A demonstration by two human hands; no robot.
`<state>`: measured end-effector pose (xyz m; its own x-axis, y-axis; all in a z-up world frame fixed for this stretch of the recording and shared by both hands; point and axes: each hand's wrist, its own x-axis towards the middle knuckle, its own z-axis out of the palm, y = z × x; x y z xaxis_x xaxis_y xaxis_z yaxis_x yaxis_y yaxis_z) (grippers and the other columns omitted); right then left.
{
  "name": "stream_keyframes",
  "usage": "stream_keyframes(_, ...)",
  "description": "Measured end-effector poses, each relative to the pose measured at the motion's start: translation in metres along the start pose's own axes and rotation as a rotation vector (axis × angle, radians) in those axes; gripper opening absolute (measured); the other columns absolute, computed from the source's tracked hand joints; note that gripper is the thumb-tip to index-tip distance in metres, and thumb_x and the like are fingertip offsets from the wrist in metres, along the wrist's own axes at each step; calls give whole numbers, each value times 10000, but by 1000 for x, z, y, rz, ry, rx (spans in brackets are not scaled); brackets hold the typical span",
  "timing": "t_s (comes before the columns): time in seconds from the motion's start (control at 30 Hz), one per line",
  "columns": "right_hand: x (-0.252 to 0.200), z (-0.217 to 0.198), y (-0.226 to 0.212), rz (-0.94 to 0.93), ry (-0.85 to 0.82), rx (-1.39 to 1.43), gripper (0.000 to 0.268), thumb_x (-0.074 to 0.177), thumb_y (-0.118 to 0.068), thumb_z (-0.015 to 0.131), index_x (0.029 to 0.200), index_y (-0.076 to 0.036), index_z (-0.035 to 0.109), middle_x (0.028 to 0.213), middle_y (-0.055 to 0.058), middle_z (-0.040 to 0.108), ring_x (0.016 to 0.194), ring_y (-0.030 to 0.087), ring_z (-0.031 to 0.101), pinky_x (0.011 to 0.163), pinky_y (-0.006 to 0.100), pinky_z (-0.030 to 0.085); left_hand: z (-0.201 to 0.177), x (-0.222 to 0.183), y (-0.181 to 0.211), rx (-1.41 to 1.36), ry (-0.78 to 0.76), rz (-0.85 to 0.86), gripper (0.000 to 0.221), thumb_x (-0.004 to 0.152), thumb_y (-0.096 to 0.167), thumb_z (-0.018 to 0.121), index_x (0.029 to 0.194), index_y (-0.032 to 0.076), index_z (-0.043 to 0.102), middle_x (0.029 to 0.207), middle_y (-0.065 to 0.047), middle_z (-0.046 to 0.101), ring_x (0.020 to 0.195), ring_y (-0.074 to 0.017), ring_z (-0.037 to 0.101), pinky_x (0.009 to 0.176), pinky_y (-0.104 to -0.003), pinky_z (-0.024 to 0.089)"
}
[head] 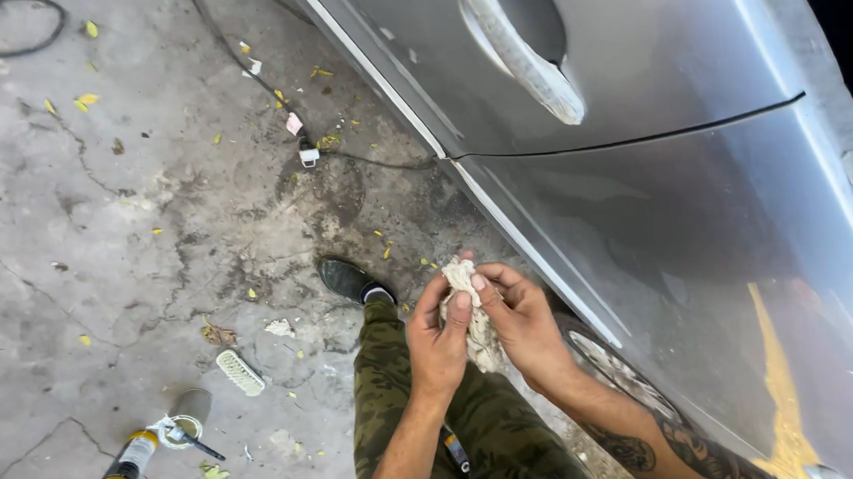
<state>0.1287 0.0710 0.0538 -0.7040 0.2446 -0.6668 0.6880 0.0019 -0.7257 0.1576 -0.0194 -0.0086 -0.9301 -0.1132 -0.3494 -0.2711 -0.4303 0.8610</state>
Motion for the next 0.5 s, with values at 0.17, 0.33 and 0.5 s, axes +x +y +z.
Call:
stream_keyframes(0.17, -12, -56, 43, -82, 71, 29, 333, 1125, -311, 532, 1224, -38, 694, 962, 106, 700, 973, 182, 584, 889, 359, 507, 26, -31, -41, -32, -39, 57, 293, 970, 196, 777, 1175, -9, 742, 1275, -237, 774, 1272, -359, 681, 1074, -487, 495)
stream_keyframes(0.33, -33, -85, 85, -251, -220, -86, 491, 857, -204, 894, 1290, -43, 729, 988, 95, 778, 929, 152, 641, 898, 378, 571, 30, -81, -57, -129, 112, 53, 168, 1007, 155, 743, 1004, 54, 609, 1198, -195, 761, 1054, -213, 696, 922, -398, 517)
stream_keyframes(0.5, -43, -48, 119, -109, -336, -211, 379, 898, -176, 864, 1230, -21, 771, 928, 74, 775, 884, 112, 630, 835, 328, 584, -45, -131, -105, -84, 346, -72, 335, 1107, 320, 553, 1083, 24, 708, 967, -111, 762, 949, -137, 649, 879, -368, 561)
